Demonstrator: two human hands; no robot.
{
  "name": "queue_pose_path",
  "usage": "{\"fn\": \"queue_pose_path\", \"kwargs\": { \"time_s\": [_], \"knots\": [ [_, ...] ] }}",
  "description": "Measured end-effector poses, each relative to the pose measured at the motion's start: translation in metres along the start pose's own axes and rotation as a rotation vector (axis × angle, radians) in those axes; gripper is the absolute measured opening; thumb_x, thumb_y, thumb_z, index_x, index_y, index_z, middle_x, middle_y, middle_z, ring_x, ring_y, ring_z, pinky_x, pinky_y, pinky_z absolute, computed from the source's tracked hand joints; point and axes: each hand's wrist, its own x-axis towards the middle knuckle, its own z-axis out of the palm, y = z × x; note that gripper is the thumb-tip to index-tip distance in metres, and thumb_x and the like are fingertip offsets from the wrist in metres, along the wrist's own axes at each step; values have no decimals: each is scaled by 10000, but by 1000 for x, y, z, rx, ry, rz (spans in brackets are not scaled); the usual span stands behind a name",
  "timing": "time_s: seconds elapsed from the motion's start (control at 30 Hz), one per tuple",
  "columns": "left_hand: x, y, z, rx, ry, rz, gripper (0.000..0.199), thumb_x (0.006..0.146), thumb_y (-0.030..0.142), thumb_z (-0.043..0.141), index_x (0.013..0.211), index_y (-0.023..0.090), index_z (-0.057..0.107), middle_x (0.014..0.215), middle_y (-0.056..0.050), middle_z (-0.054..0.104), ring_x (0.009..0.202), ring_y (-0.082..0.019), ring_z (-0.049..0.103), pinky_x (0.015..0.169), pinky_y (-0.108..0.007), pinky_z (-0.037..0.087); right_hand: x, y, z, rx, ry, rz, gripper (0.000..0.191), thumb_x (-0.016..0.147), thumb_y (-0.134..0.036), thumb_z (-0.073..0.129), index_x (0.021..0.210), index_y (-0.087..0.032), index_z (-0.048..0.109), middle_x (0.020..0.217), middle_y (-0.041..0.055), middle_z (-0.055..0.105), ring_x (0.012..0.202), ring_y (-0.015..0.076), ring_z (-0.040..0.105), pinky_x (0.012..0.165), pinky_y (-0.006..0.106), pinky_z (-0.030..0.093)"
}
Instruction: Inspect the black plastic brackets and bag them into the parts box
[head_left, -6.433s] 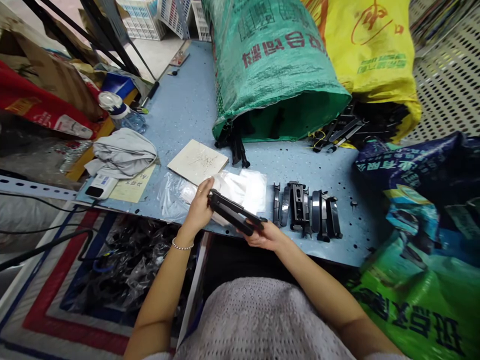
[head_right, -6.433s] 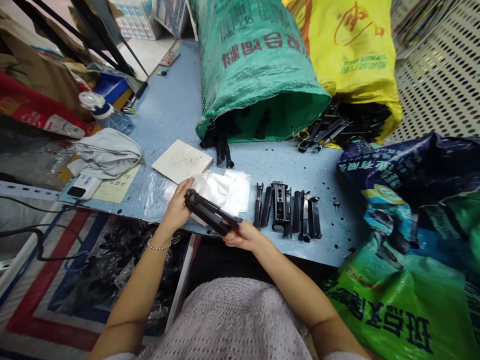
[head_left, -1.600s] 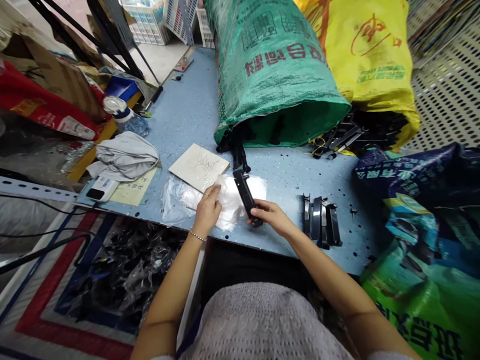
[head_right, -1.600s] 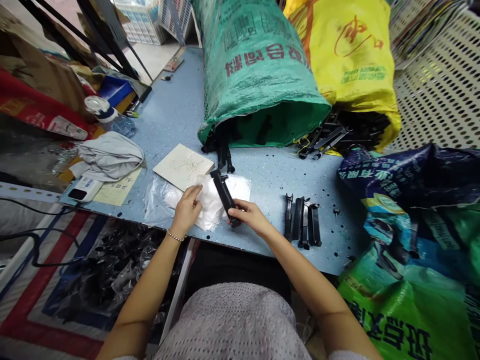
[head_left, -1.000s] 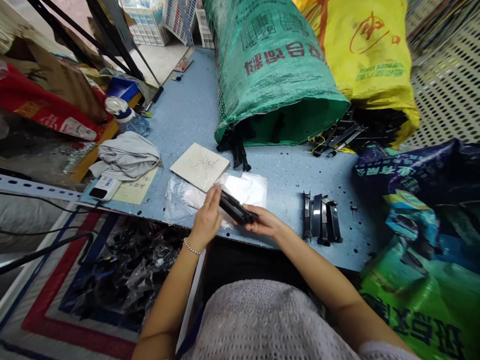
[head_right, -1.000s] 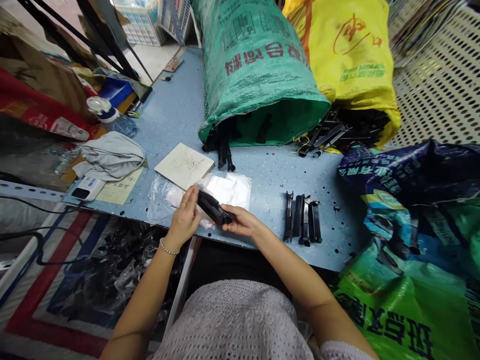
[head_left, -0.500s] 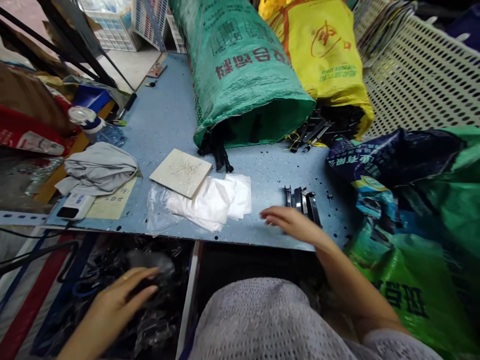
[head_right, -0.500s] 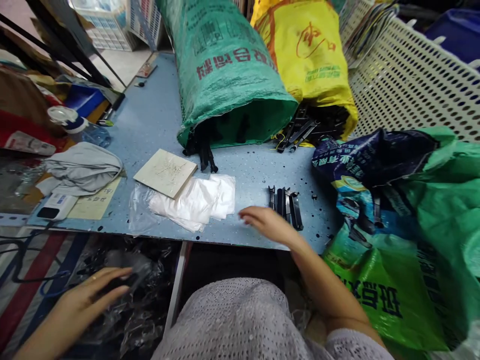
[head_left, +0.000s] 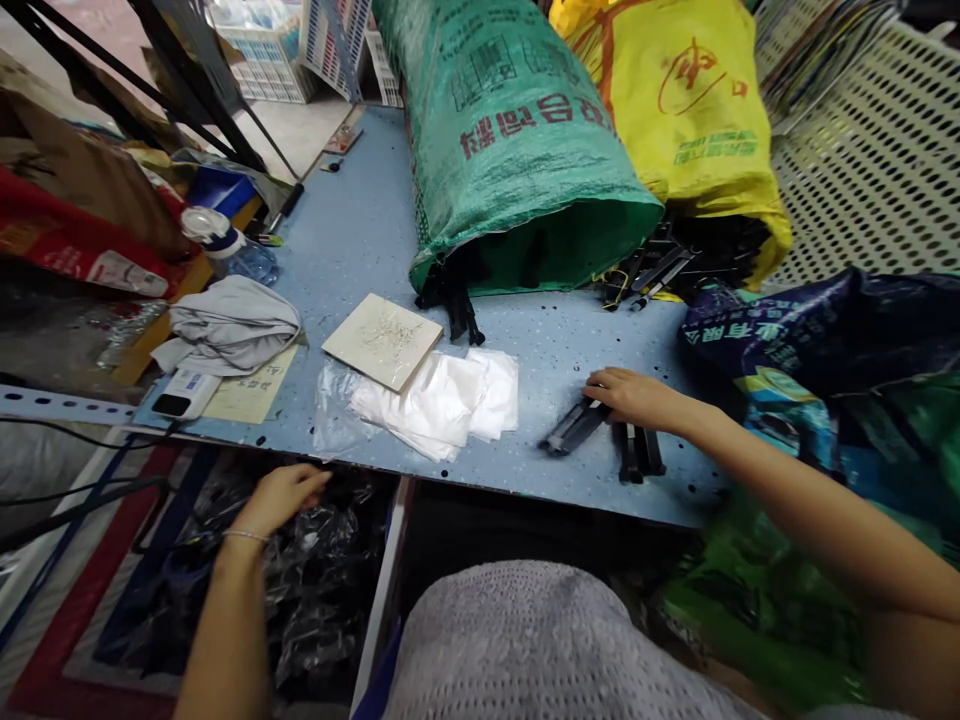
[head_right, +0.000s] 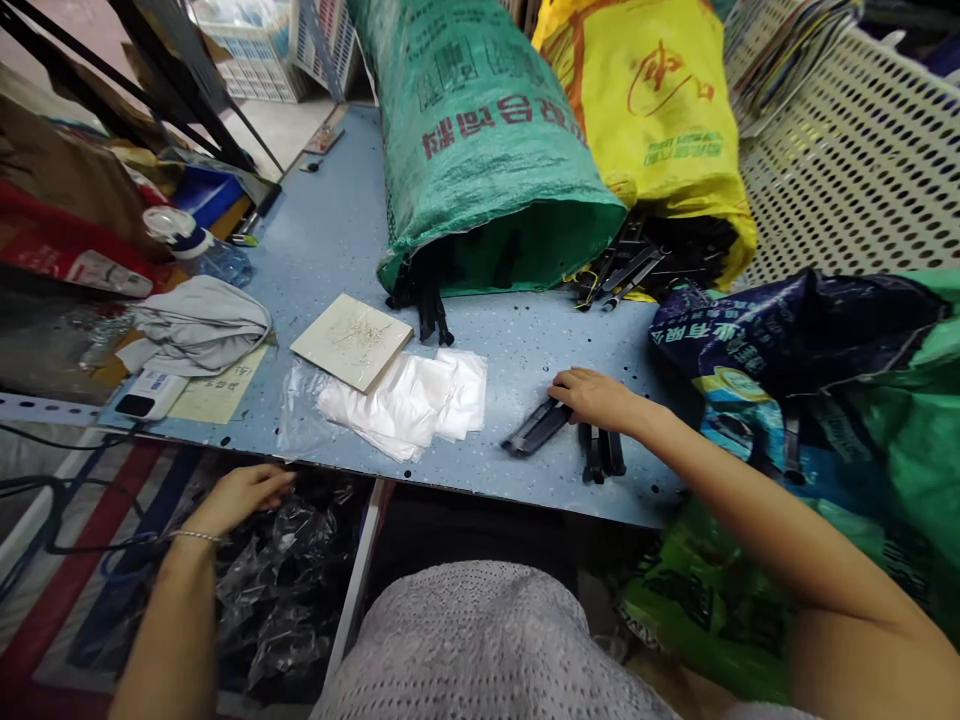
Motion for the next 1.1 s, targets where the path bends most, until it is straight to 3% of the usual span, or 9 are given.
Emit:
{"fn": "queue_pose_path", "kwargs": {
  "time_s": [0.07, 0.17, 0.27, 0.43, 0.57, 0.8, 0.93, 1.0, 1.1],
  "knots": [
    [-12, 51, 53, -43, -79, 247, 354, 786, 534, 655, 819, 192, 743, 786, -33, 734, 700, -214, 680, 650, -296, 542, 6, -12, -5, 135, -4, 66, 378, 879, -383, 632, 1195, -177, 652, 1150, 158, 654, 1015, 307, 657, 798, 396, 526],
    [-15, 122, 130, -1, 171, 670, 258, 892, 393, 592, 935, 186, 739, 977, -98, 709, 919, -237, 660, 862, -364, 533, 21, -40, -6, 440, 91, 174, 480, 873, -548, 612, 1173, -175, 650, 1078, 136, 665, 924, 276, 655, 777, 379, 513],
    [4, 155, 170, 70, 297, 743, 95, 848, 232, 644, 840, 166, 712, 958, -114, 649, 931, -241, 624, 860, -384, 518, 39, -72, 4, 933, 218, 294, 469, 809, -552, 688, 1080, -170, 672, 1040, 115, 683, 945, 268, 645, 824, 397, 516],
    [40, 142, 152, -303, 156, 578, 157, 779, 283, 711, 683, 176, 648, 763, -24, 590, 733, -160, 581, 734, -308, 500, 66, -119, 16, 1848, 194, 332, 489, 773, -539, 739, 1065, -149, 694, 1022, 111, 704, 849, 221, 686, 831, 429, 569],
    [41, 137, 139, -423, 87, 575, 167, 770, 335, 707, 724, 174, 700, 877, -56, 664, 844, -178, 635, 764, -306, 508, 104, -150, 10, 2083, 42, 195, 493, 727, -461, 817, 1087, -143, 704, 970, 98, 721, 864, 219, 705, 827, 417, 591],
    [29, 138, 131, -620, 256, 491, 172, 717, 265, 724, 699, 171, 581, 802, -24, 648, 764, -151, 631, 729, -288, 523, 142, -158, 20, 2188, 64, 303, 488, 683, -447, 857, 997, -102, 712, 870, 88, 732, 780, 193, 719, 743, 336, 618],
    [23, 135, 123, -181, 382, 762, 126, 805, 96, 550, 805, 180, 645, 1084, -92, 661, 1050, -219, 626, 952, -398, 513, 123, -150, 34, 2154, 77, 366, 522, 674, -484, 848, 1007, -107, 709, 885, 90, 723, 789, 200, 707, 774, 377, 608],
    [23, 137, 125, 29, 365, 847, 310, 815, 34, 477, 975, 188, 693, 1210, -106, 641, 1165, -243, 590, 1041, -443, 478, 110, -151, 36, 1985, 169, 357, 468, 707, -484, 822, 996, -133, 713, 946, 91, 717, 830, 202, 693, 778, 371, 592],
    [27, 140, 126, 68, 349, 848, 505, 823, 27, 461, 1278, 187, 607, 1339, -115, 583, 1255, -240, 556, 1090, -431, 464, 88, -154, 28, 1517, 306, 226, 424, 749, -456, 795, 1082, -206, 720, 1114, 89, 690, 984, 244, 661, 826, 363, 547]
  ]
}}
